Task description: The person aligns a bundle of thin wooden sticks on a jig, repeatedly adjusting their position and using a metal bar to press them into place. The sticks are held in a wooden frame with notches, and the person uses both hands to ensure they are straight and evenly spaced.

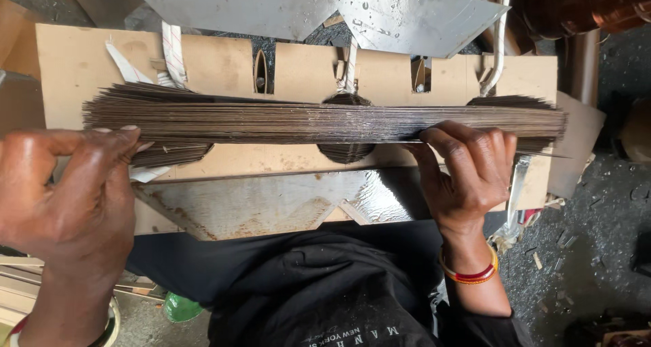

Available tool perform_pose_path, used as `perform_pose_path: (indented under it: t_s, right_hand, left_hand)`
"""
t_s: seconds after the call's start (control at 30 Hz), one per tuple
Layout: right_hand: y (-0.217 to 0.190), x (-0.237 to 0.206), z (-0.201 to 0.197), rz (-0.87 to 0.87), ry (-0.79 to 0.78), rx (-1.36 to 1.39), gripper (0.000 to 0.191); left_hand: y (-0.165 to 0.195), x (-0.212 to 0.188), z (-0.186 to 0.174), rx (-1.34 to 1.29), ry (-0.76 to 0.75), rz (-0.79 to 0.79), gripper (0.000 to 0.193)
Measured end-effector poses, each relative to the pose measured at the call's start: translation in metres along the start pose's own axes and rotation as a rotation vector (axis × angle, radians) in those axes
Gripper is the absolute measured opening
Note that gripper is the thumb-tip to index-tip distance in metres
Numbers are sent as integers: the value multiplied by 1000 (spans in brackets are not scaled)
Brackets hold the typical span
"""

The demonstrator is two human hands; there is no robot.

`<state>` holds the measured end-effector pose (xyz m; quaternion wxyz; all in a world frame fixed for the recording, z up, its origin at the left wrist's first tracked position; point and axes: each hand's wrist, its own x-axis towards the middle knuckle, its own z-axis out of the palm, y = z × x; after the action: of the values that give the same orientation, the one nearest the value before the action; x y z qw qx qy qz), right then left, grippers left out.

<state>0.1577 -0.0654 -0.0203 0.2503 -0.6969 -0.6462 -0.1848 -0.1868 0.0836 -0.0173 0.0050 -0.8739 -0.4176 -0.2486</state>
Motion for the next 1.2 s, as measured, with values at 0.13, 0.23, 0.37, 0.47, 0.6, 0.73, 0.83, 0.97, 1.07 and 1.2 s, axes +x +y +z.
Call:
perform_pose_path:
  t_s: [0.13, 0.23, 0.37, 0.47, 0.6, 0.73, 0.83, 0.97, 1.07, 1.2]
  right_hand:
    - [2, -3, 3, 34, -1, 49, 28]
    - [4, -4, 2, 39, -15, 50, 28]
    - [6, -6, 2, 28, 8, 49, 30]
    - [9, -10, 8, 22, 26, 60, 30]
    - [15, -18, 17, 36, -23, 79, 28]
    - [19, -18, 13, -3, -79, 85, 37]
    - [27, -7, 3, -46, -177, -17, 60]
    - [43, 9, -12, -206, -245, -159, 80]
    - [52, 12, -13, -173, -421, -208, 72]
    - [65, 7, -8, -160, -497, -155, 71]
  left_hand:
    - [29, 26, -23, 237, -126, 77, 34]
    - [69, 52, -8, 74, -90, 242, 31]
    - [112, 79, 50, -103, 181, 511, 10]
    - [112, 70, 76, -360, 41, 477, 17]
    - [106, 61, 89, -404, 66, 465, 15]
    - [109, 72, 77, -339, -9, 490, 13]
    - [100, 89, 52, -79, -63, 655, 15]
    - [53, 101, 21, 14, -212, 759, 64]
    - [30, 104, 33, -144, -461, 667, 83]
    - [21, 97, 51, -344, -537, 581, 81]
